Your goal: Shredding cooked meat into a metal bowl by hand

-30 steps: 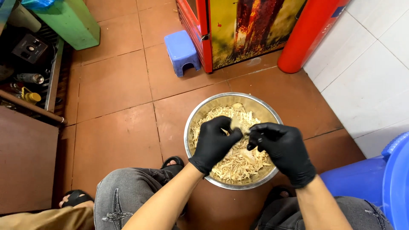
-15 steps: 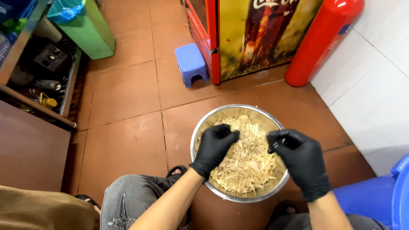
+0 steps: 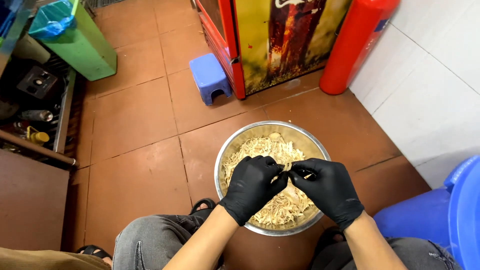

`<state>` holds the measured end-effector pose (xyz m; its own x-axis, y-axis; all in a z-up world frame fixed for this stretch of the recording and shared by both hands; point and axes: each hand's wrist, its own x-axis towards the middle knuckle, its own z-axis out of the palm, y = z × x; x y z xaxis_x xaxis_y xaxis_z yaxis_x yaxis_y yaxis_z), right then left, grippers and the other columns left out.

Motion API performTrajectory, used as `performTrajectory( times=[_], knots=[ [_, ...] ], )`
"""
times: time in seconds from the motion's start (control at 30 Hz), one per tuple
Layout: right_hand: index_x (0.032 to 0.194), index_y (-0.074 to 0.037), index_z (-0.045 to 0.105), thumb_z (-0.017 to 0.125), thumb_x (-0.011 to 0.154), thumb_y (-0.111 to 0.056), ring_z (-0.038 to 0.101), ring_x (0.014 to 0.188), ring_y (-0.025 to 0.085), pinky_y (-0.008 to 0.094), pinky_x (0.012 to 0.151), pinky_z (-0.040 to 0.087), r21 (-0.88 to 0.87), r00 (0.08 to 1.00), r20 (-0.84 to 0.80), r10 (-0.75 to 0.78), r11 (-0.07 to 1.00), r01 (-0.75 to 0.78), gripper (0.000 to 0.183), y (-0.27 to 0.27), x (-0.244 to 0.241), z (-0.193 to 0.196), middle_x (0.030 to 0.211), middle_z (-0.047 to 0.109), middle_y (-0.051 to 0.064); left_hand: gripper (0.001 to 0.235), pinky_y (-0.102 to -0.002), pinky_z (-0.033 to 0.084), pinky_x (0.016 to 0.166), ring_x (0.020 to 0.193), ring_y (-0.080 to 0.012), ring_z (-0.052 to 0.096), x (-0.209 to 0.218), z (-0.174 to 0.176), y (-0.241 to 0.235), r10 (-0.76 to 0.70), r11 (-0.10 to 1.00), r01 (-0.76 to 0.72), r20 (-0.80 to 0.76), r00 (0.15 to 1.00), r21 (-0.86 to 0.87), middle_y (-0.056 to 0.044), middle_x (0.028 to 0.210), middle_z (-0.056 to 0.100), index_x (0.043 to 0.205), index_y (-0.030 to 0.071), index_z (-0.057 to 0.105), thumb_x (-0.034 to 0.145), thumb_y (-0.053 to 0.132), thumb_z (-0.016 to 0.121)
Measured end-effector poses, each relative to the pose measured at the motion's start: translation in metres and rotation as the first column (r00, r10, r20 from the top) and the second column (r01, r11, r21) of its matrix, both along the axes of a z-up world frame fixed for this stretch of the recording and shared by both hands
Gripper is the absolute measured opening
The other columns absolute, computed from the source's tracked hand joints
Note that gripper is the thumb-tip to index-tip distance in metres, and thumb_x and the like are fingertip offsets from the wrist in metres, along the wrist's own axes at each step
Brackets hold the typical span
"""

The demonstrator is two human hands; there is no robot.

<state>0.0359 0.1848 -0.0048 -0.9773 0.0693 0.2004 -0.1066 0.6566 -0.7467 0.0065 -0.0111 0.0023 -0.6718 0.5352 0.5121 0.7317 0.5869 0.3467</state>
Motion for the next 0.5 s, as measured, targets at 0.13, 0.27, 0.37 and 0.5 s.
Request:
performTrajectory(
  times=[0.13, 0.27, 0.37, 0.5],
  knots=[
    [0.091, -0.016, 0.085, 0.083, 0.075, -0.021, 0.08, 0.08, 0.009, 0.025, 0.075, 0.059, -0.03, 1.0, 0.0, 0.011, 0.999, -0.011, 0.016, -0.004, 0.003, 0.01, 0.09, 0.085, -0.001, 0.015, -0.045, 0.043, 0.052, 0.061, -0.033, 0.062, -0.005, -0.004, -0.003, 0.004, 1.0, -0.002, 0.098, 0.995, -0.013, -0.008, 0.074, 0.066, 0.077, 0.013, 0.068, 0.086, 0.024, 0.075],
    [0.093, -0.014, 0.086, 0.08, 0.076, -0.016, 0.08, 0.084, 0.008, 0.024, 0.079, 0.061, -0.086, 0.993, 0.115, 0.001, 0.996, 0.009, 0.018, -0.004, 0.001, 0.014, 0.093, 0.086, 0.0, 0.024, -0.048, 0.039, 0.049, 0.057, -0.0364, 0.058, -0.004, -0.009, 0.001, 0.013, 1.0, -0.012, 0.077, 0.997, -0.009, -0.008, 0.069, 0.06, 0.07, 0.013, 0.062, 0.089, 0.025, 0.071],
    [0.099, -0.01, 0.085, 0.082, 0.075, -0.011, 0.079, 0.086, 0.009, 0.024, 0.079, 0.066, -0.202, 0.989, 0.146, 0.005, 0.979, 0.025, 0.024, -0.006, 0.004, 0.034, 0.096, 0.086, 0.003, 0.012, -0.043, 0.041, 0.054, 0.062, -0.0301, 0.062, 0.0, 0.004, 0.005, 0.023, 0.987, -0.068, 0.295, 0.955, 0.144, -0.006, 0.075, 0.062, 0.08, 0.012, 0.064, 0.087, 0.021, 0.068],
    [0.099, -0.014, 0.085, 0.083, 0.074, -0.012, 0.079, 0.084, 0.008, 0.023, 0.075, 0.063, -0.087, 1.0, -0.01, -0.007, 0.996, 0.006, 0.025, -0.001, 0.002, 0.017, 0.093, 0.085, 0.001, 0.012, -0.044, 0.042, 0.055, 0.063, -0.033, 0.061, 0.003, 0.016, 0.009, -0.022, 0.979, -0.009, 0.152, 0.988, 0.202, -0.009, 0.077, 0.059, 0.079, 0.008, 0.062, 0.088, 0.013, 0.068]
  ],
)
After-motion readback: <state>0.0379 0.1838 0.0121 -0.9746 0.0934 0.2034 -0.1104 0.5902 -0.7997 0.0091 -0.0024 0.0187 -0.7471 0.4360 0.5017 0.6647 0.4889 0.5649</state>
